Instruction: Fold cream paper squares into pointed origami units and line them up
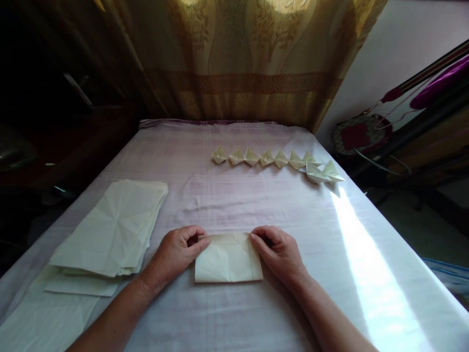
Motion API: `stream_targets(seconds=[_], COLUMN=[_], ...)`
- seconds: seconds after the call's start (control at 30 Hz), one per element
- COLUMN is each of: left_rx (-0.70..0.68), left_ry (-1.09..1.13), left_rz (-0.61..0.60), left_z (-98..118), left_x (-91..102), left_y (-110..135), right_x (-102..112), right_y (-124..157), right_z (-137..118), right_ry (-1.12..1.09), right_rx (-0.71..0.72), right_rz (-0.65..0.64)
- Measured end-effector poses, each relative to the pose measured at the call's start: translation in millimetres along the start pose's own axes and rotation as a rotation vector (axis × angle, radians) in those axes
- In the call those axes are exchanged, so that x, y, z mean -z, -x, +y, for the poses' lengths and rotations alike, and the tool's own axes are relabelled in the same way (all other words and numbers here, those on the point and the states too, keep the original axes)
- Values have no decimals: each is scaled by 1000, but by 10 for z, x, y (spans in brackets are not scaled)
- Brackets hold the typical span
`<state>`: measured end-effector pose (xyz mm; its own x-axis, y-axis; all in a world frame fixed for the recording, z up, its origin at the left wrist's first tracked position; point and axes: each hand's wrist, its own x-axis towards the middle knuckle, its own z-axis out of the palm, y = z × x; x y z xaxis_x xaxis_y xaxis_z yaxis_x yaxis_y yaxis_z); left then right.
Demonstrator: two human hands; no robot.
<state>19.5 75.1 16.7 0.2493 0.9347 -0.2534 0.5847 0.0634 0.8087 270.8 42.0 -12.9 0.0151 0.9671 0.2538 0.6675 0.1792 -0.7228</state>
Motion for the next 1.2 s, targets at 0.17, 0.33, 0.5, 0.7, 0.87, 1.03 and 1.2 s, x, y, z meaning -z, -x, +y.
stream_targets(seconds=[0.17, 0.33, 0.5, 0.7, 0.87, 1.03, 1.2], left_rx=[15, 13, -5, -25, -25, -63, -125], left_ry=[-15, -43, -60, -81, -105, -170, -285], left_rz=[45, 62, 55, 72, 66, 95, 150], left_z=[-37, -27, -3, 12, -7, -24, -37], left_x=[-26, -28, -13, -10, -17, -34, -84], left_y=[-5, 0, 6, 15, 5, 3, 27], right_x=[21, 25, 20, 23, 18, -10, -44], right_y=[-4, 5, 12, 8, 11, 19, 18], right_z=[-13, -19, -26, -31, -17, -7, -2], right_ry=[14, 43, 70, 104, 126, 151, 210], right_rx=[29, 43, 71, 90, 103, 137, 186], right_rz=[-9, -19, -15, -25, -23, 1, 11])
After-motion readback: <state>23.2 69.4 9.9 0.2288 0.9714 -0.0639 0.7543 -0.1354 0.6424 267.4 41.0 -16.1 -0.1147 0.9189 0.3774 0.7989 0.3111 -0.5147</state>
